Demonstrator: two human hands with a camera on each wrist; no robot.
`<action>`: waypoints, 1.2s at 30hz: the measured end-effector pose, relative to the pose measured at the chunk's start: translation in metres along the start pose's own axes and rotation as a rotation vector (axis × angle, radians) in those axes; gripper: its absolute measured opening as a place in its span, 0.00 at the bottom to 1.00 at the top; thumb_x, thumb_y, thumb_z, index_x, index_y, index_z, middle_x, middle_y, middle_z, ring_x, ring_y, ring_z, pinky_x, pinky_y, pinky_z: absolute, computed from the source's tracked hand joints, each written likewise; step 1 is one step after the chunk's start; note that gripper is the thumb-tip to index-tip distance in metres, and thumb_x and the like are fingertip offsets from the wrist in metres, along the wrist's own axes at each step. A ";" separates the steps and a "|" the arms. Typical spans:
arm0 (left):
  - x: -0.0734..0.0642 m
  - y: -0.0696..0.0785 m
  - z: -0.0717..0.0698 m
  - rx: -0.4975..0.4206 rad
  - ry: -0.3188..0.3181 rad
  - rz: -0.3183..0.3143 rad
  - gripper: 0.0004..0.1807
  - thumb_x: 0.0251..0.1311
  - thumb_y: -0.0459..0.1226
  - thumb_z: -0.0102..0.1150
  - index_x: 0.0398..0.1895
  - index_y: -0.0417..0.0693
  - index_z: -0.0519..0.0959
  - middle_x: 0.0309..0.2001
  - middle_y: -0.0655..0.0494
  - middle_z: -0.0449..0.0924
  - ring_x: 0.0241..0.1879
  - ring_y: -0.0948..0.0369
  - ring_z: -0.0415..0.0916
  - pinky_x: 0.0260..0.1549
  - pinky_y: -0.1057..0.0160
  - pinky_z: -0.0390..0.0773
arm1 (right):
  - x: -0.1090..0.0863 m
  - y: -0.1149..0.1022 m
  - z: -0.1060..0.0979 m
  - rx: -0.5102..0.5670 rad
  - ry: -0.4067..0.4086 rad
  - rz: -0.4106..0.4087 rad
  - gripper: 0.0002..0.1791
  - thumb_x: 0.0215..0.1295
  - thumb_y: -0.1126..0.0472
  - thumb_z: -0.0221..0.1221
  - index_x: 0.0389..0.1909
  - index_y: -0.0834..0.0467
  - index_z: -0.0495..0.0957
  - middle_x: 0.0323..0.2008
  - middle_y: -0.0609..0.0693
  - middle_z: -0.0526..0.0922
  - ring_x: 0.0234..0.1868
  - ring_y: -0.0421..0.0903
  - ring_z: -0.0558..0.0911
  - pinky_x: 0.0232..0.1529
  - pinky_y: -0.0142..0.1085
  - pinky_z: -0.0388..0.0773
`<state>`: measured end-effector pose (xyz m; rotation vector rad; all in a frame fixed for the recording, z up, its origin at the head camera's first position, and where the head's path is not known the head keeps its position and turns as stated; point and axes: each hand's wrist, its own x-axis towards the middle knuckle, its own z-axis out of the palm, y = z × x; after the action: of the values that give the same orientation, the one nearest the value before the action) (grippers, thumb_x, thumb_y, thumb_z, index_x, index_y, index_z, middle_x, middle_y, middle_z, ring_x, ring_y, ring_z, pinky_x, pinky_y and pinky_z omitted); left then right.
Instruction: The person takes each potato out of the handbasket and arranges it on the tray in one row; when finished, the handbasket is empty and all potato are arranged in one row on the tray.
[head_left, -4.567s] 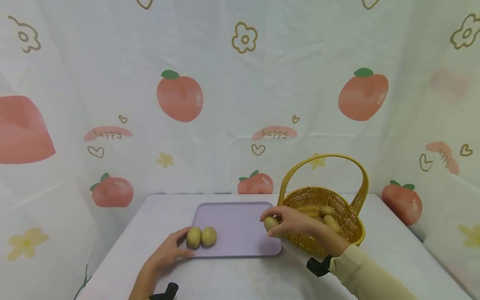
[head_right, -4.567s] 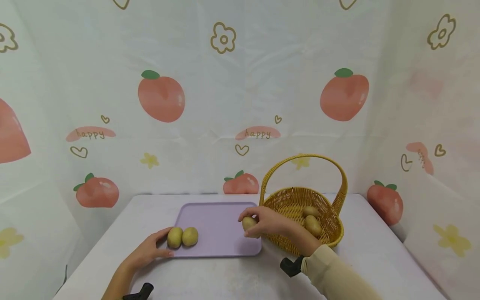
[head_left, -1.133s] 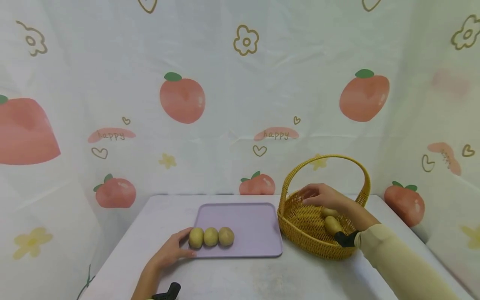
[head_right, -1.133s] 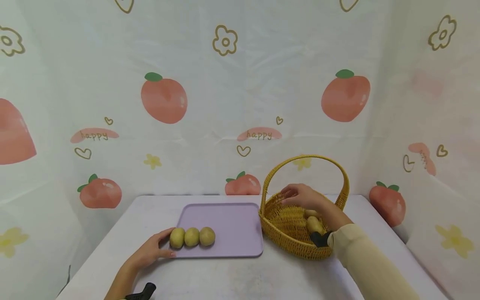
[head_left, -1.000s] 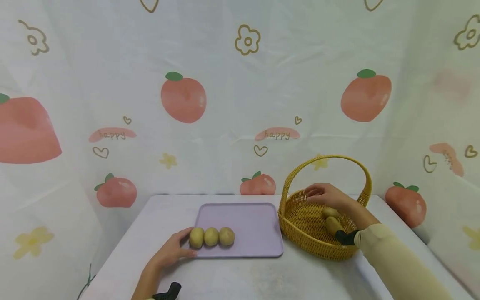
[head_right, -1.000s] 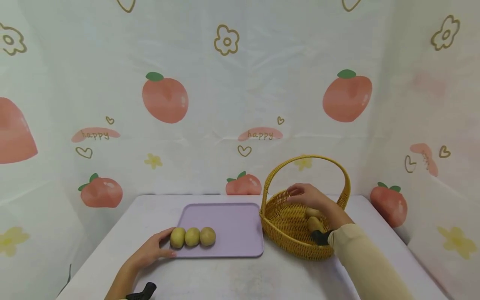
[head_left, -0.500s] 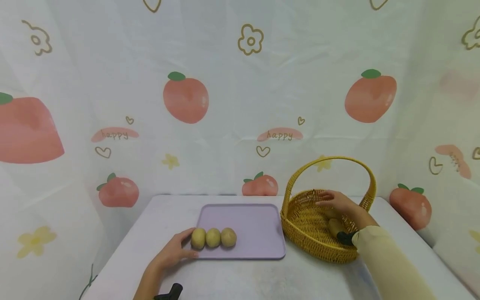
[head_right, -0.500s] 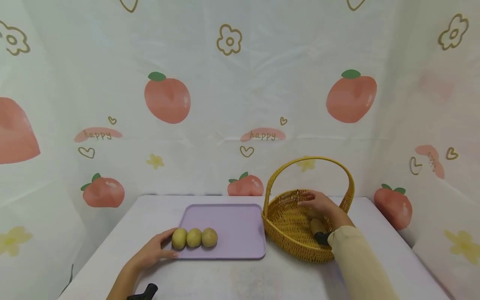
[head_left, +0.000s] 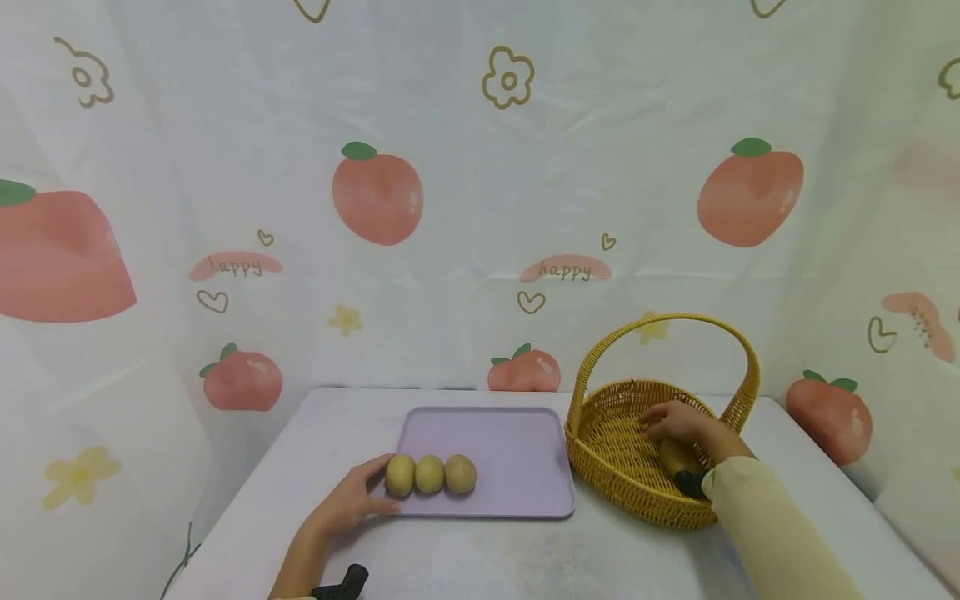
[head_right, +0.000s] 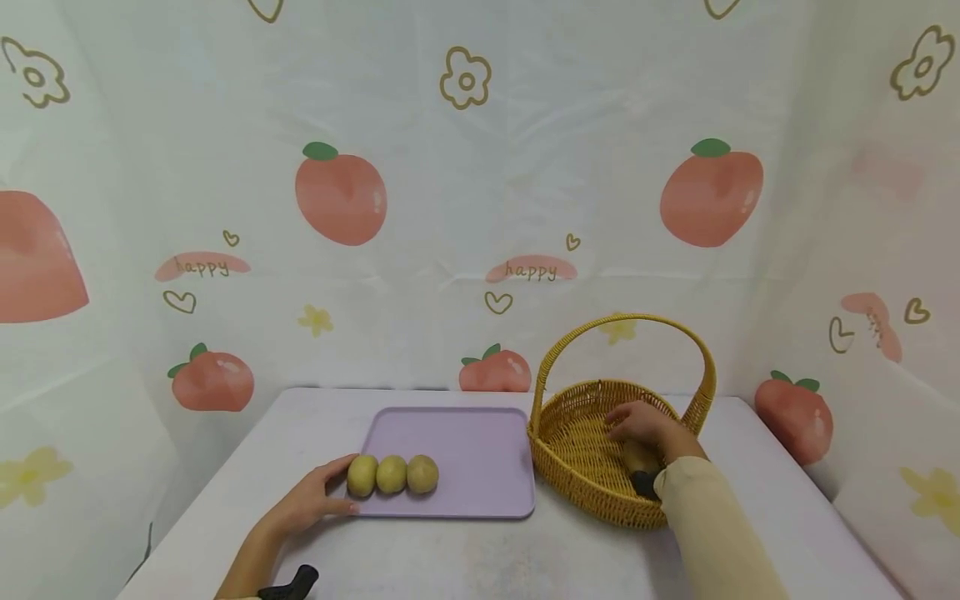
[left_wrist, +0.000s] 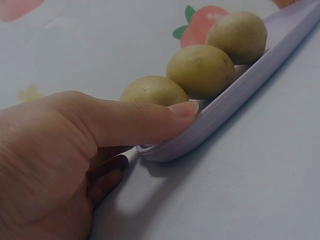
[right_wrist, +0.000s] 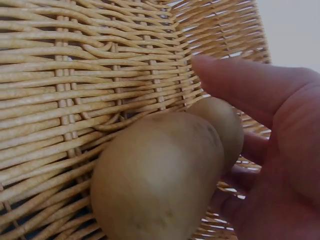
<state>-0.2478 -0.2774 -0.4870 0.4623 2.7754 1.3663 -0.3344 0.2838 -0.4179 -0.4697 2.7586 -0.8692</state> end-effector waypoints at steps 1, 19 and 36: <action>0.000 0.000 0.000 -0.001 -0.001 0.005 0.48 0.42 0.39 0.77 0.67 0.29 0.64 0.66 0.32 0.64 0.69 0.36 0.54 0.67 0.39 0.51 | 0.000 0.000 0.000 0.002 0.004 0.000 0.20 0.61 0.60 0.64 0.51 0.67 0.80 0.56 0.72 0.74 0.53 0.67 0.75 0.47 0.53 0.77; -0.001 0.002 0.002 -0.003 -0.005 -0.003 0.48 0.41 0.39 0.77 0.66 0.28 0.64 0.66 0.32 0.64 0.68 0.36 0.55 0.67 0.39 0.52 | 0.008 -0.018 0.000 0.088 0.049 -0.117 0.24 0.53 0.74 0.63 0.54 0.64 0.77 0.63 0.72 0.66 0.60 0.73 0.66 0.48 0.55 0.77; 0.000 0.001 0.001 -0.002 0.004 -0.007 0.49 0.41 0.40 0.77 0.67 0.28 0.64 0.67 0.32 0.63 0.68 0.36 0.54 0.67 0.39 0.51 | -0.024 -0.070 -0.017 0.122 0.108 -0.317 0.23 0.61 0.70 0.62 0.59 0.65 0.74 0.58 0.65 0.75 0.52 0.58 0.78 0.47 0.44 0.78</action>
<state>-0.2473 -0.2766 -0.4869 0.4498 2.7763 1.3702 -0.3000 0.2468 -0.3606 -0.8773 2.7480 -1.1566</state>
